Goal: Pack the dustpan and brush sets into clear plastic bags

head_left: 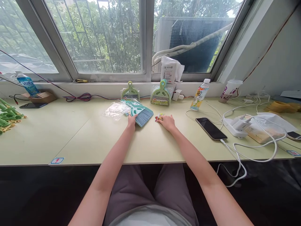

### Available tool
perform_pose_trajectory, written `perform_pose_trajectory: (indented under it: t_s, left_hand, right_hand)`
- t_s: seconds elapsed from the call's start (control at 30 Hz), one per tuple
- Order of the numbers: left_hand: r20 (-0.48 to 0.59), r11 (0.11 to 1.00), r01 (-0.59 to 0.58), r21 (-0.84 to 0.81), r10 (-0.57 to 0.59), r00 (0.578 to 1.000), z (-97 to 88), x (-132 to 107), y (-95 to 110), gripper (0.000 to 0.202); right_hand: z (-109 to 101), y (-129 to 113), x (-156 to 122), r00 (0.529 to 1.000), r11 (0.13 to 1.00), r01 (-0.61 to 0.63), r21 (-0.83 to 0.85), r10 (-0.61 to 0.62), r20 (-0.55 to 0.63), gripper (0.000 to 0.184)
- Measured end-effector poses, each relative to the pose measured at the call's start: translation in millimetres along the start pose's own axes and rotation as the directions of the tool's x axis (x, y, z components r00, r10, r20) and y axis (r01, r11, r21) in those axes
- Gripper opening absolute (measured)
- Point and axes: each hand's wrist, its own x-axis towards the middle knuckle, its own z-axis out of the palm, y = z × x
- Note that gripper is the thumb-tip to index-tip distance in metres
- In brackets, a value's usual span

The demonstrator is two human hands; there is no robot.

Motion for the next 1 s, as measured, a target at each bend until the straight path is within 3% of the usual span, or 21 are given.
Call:
perform_pose_trajectory:
  t_s: [0.13,0.23,0.37,0.47,0.6,0.73,0.8,1.0]
  left_hand:
    - [-0.110,0.998,0.065,-0.019,-0.067,0.992,2.7,-14,3,0.036]
    - [-0.120,0.984,0.165,-0.070,-0.172,0.978,4.7,-21,3,0.038]
    - [-0.007,0.990,0.121,-0.067,-0.122,0.993,11.6,-26,-2,0.038]
    - [0.127,0.995,0.019,-0.095,-0.007,0.992,18.9,-32,-6,0.042]
    - [0.306,0.981,-0.067,-0.181,0.121,0.944,23.9,-43,-4,0.048]
    - [0.377,0.975,-0.087,-0.206,0.161,0.912,21.7,-47,0,0.051]
    - [0.374,0.975,-0.087,-0.203,0.160,0.914,20.4,-46,1,0.050]
    - [0.385,0.979,-0.101,-0.179,0.164,0.908,20.9,-45,1,0.059]
  right_hand:
    - [-3,0,2,0.984,0.973,-0.139,0.186,0.157,-0.089,0.035]
    - [-5,5,6,0.942,0.888,-0.210,0.409,0.297,-0.159,0.043]
    - [-2,2,5,0.865,0.778,-0.083,0.623,0.367,-0.342,0.059]
    - [3,-14,-2,0.871,0.812,0.041,0.583,0.256,-0.419,0.064]
    - [9,-40,-12,0.949,0.864,0.187,0.467,-0.036,-0.314,0.065]
    - [13,-55,-19,0.957,0.895,0.289,0.341,-0.260,-0.129,0.065]
    - [12,-56,-20,0.960,0.921,0.281,0.271,-0.271,-0.076,0.065]
    - [7,-49,-19,0.994,0.972,0.105,0.210,-0.103,-0.024,0.074]
